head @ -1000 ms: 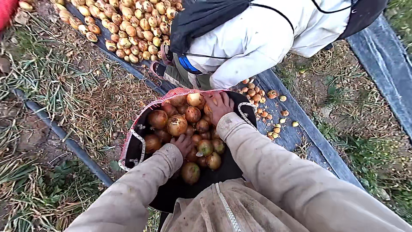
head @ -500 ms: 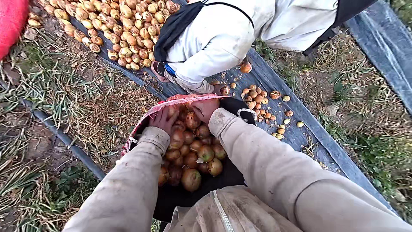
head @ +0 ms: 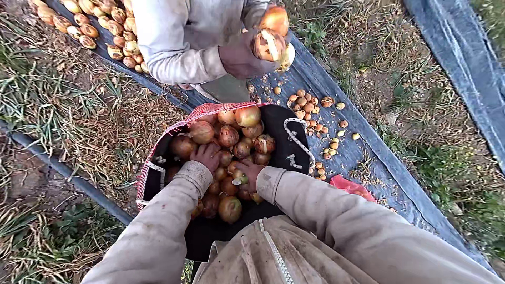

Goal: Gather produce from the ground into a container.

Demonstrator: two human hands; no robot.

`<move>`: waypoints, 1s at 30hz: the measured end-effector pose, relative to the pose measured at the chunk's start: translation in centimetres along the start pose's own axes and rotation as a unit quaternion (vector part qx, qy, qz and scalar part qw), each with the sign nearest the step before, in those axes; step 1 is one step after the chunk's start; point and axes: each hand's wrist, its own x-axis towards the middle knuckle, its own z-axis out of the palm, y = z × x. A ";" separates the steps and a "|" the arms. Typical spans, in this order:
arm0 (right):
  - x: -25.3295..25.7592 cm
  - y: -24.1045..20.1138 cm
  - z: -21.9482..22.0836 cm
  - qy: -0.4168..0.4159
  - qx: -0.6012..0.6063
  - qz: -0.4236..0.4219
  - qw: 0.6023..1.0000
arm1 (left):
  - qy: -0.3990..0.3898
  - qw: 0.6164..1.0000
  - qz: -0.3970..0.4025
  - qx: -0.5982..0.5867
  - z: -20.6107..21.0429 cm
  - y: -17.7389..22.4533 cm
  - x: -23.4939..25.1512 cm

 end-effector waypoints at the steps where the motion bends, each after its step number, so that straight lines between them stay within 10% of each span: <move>1: -1.1 -1.0 -0.4 0.005 0.024 0.009 1.000 | 0.010 1.000 0.008 -0.003 0.3 -0.1 -0.2; 8: -7.3 -2.5 -3.0 -0.195 -0.165 0.143 0.956 | 0.146 0.988 0.041 -0.037 3.0 -2.5 -2.3; 15: -12.4 -1.5 -2.8 -0.290 -0.244 0.038 0.925 | 0.103 0.990 -0.056 -0.081 1.9 -3.4 -3.0; 23: -8.4 -4.2 -3.1 -0.206 -0.174 0.086 0.959 | 0.276 0.945 -0.034 -0.172 1.2 -2.8 -4.6; 27: -7.1 -3.0 -2.5 0.014 -0.120 0.005 0.993 | 0.400 0.894 0.020 -0.200 1.4 -2.0 -4.3; 30: -3.9 -1.5 -3.9 0.082 -0.089 0.007 0.993 | 0.317 0.931 0.023 -0.180 0.0 0.2 -2.6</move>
